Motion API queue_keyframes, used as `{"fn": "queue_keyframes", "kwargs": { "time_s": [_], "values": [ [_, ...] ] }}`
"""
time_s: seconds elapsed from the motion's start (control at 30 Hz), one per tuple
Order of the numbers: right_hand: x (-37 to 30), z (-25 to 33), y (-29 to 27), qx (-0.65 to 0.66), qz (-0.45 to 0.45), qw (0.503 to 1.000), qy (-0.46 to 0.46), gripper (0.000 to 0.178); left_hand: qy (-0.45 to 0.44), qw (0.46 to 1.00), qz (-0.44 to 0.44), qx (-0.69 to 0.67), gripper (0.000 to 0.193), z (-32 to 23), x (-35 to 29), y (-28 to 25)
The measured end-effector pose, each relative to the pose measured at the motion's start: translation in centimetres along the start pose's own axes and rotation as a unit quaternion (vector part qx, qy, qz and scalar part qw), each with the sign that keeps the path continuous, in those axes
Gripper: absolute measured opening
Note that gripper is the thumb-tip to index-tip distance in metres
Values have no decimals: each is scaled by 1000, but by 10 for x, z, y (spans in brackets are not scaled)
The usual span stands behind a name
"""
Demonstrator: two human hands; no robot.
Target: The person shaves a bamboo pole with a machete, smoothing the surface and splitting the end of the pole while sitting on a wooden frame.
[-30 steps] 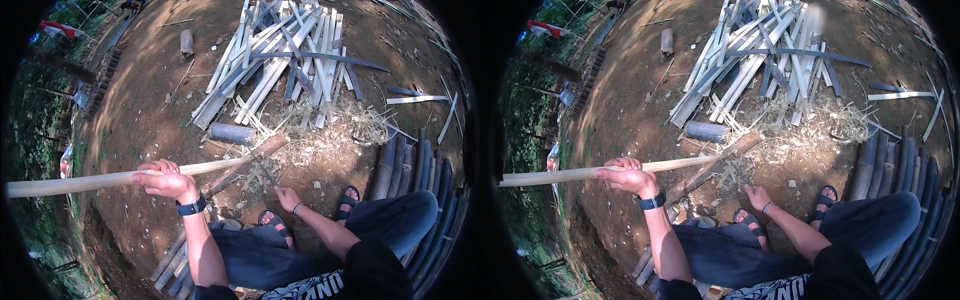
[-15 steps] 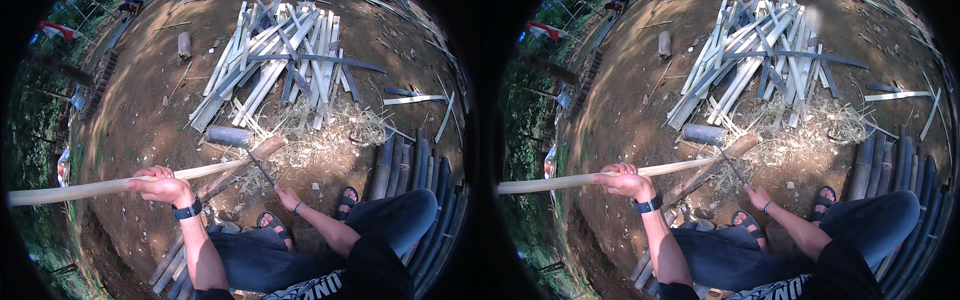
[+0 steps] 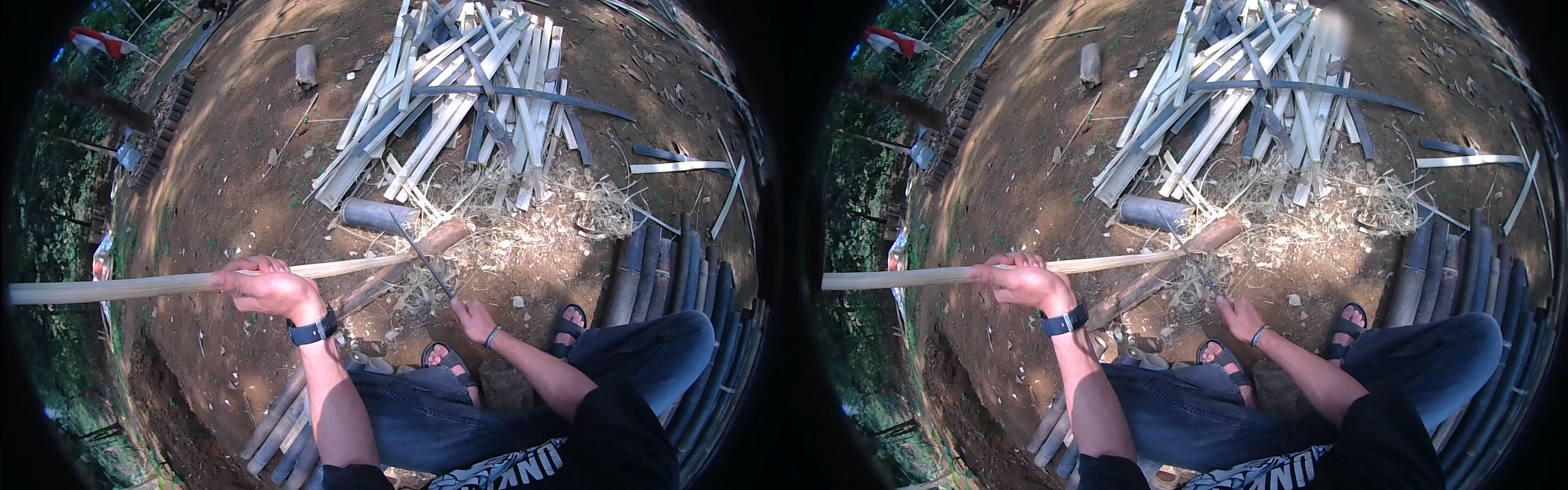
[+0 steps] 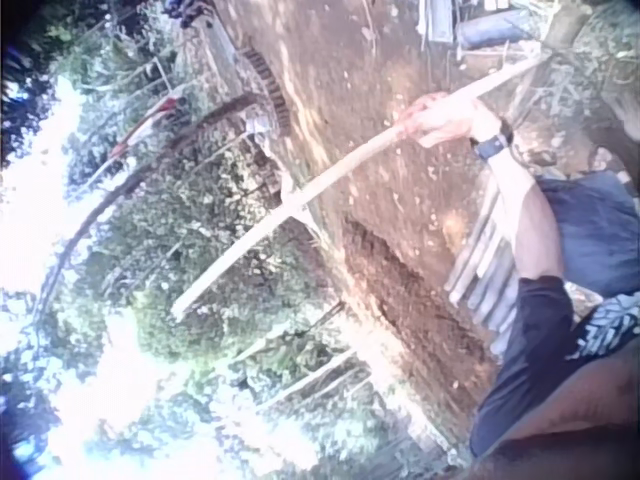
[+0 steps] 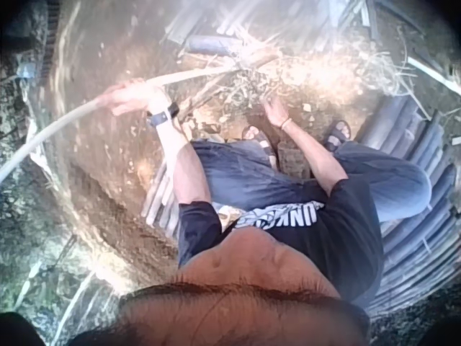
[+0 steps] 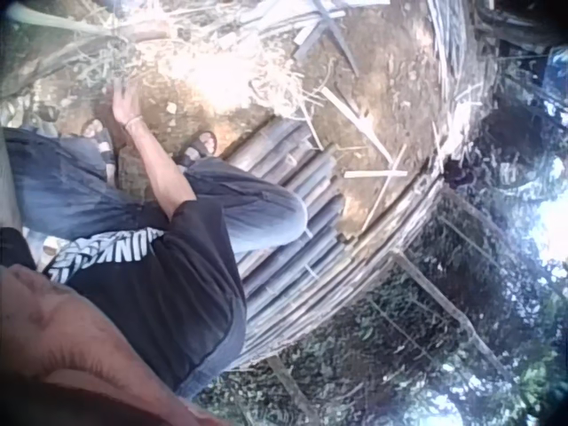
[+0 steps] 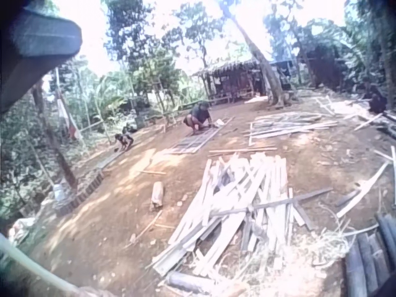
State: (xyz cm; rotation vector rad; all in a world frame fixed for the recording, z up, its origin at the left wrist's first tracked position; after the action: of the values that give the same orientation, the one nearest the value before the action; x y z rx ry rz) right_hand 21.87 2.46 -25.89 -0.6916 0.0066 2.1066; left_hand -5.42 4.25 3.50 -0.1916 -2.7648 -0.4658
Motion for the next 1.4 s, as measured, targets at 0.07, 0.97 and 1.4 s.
{"fn": "queue_keyframes", "kwargs": {
  "time_s": [0.07,0.97,1.4],
  "values": [
    [4,-22,1,-75,6,992,100,64,-9,1000,0,7,62,1,0,2],
    [27,-45,0,187,17,982,11,69,16,1000,3,-8,61,-2,0,1],
    [31,-59,-4,-98,88,982,138,71,8,1000,10,-6,61,0,-3,-1]
  ]
}}
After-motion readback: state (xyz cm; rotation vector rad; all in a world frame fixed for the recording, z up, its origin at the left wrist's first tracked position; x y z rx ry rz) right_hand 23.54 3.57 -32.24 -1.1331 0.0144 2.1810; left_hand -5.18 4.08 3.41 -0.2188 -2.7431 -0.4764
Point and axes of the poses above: each hand's wrist, its own x-axis towards the middle knuckle, its own y-axis out of the palm, z = x × y, the point moved 6 cm from there along x, towards the middle knuckle, and after that the axes turned 5 degrees about -x, right-handed, at the moved point
